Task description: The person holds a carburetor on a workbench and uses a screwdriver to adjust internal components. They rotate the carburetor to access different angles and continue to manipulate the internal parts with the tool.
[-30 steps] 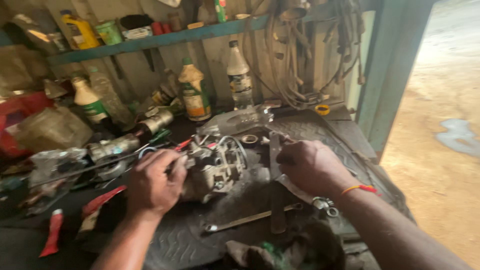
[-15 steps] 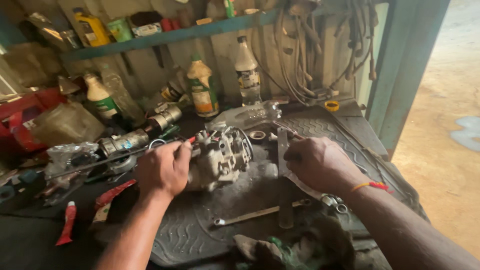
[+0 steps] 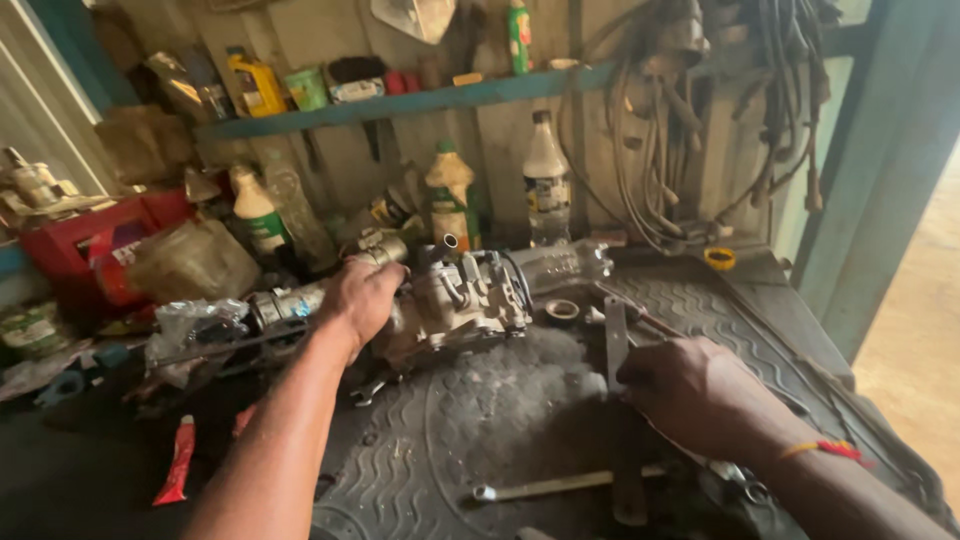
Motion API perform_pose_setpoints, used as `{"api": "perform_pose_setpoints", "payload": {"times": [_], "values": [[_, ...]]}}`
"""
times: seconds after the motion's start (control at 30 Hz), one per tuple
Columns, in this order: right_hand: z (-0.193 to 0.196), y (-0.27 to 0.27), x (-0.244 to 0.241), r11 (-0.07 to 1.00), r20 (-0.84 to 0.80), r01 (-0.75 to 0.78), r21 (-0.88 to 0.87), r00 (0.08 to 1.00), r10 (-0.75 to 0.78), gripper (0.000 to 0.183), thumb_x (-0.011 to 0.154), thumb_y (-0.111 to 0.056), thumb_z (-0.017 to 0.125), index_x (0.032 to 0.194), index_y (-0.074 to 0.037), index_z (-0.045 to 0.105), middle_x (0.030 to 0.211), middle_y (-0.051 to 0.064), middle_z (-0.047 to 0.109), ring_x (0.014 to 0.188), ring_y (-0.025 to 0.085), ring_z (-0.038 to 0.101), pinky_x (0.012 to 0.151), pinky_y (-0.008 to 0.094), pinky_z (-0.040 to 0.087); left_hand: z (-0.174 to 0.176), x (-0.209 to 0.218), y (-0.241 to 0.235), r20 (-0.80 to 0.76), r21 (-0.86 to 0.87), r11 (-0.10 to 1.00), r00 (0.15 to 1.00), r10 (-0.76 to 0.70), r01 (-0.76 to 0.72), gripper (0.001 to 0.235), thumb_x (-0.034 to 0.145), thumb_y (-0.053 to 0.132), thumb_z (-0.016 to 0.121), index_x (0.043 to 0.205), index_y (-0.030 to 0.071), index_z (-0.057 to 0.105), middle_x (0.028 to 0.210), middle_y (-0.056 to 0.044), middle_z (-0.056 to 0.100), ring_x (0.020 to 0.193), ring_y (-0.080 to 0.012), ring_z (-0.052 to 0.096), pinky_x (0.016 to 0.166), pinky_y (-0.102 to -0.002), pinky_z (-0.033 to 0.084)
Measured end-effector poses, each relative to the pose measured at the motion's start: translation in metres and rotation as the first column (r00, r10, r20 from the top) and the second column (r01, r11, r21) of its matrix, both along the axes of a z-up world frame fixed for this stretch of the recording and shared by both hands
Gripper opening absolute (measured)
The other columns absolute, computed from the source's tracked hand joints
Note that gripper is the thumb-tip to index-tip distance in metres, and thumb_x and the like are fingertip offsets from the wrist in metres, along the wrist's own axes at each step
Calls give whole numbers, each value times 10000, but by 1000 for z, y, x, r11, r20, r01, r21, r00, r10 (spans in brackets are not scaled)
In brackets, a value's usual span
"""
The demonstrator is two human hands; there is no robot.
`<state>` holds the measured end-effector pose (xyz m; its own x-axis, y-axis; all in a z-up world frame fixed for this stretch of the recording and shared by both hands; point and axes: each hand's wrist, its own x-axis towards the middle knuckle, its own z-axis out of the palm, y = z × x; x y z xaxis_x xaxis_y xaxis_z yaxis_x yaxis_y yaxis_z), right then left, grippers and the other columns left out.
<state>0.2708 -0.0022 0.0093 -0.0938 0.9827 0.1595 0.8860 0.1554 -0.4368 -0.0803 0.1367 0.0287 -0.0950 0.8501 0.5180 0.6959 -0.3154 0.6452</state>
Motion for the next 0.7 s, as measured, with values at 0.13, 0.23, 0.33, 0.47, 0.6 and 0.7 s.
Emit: {"api": "perform_pose_setpoints", "payload": {"times": [0.13, 0.23, 0.33, 0.47, 0.6, 0.7], "values": [[0, 3, 0, 999, -24, -30, -15, 999, 29, 273, 798, -315, 754, 1042, -195, 783, 940, 103, 783, 950, 308, 745, 842, 422, 584, 1, 2, -4, 38, -74, 997, 999, -13, 16, 447, 834, 436, 564, 806, 9, 693, 751, -213, 729, 749, -355, 712, 725, -459, 512], [-5, 3, 1, 1000, 56, 4, -17, 998, -3, 259, 842, -327, 734, 1061, -199, 783, 969, 121, 771, 986, 325, 727, 873, 436, 568, -1, 4, -13, -78, -138, 988, 996, 51, -61, 483, 850, 456, 564, 776, -1, 704, 759, -238, 718, 746, -384, 722, 733, -475, 524], [-6, 2, 1, 1000, 37, -21, 8, 999, 21, 261, 824, -316, 734, 1056, -208, 788, 988, 92, 776, 1001, 305, 727, 887, 420, 568, 3, 9, -19, -151, -117, 989, 986, 77, -95, 477, 852, 476, 553, 788, 41, 738, 800, -220, 730, 788, -388, 729, 743, -474, 530], [-10, 1, 4, 999, 10, -41, 34, 999, 41, 257, 830, -308, 719, 1055, -202, 786, 991, 90, 779, 1006, 300, 730, 887, 415, 573, 0, 18, -31, -198, -55, 994, 977, 82, -94, 455, 862, 473, 548, 831, 80, 774, 853, -207, 743, 841, -401, 727, 765, -475, 542], [-12, 0, 5, 997, 19, -52, 65, 999, 51, 257, 825, -307, 720, 1049, -201, 787, 985, 95, 773, 1005, 302, 726, 887, 418, 570, -2, 27, -43, -231, -25, 993, 967, 105, -114, 428, 863, 468, 561, 875, 112, 797, 899, -192, 745, 879, -406, 719, 776, -482, 552], [-11, 1, 4, 994, 45, -68, 86, 997, 65, 250, 826, -292, 710, 1044, -198, 787, 982, 101, 766, 1004, 310, 719, 885, 424, 565, -2, 34, -50, -225, -3, 993, 967, 117, -121, 411, 878, 446, 566, 890, 110, 802, 908, -201, 733, 889, -420, 704, 782, -487, 546]]}}
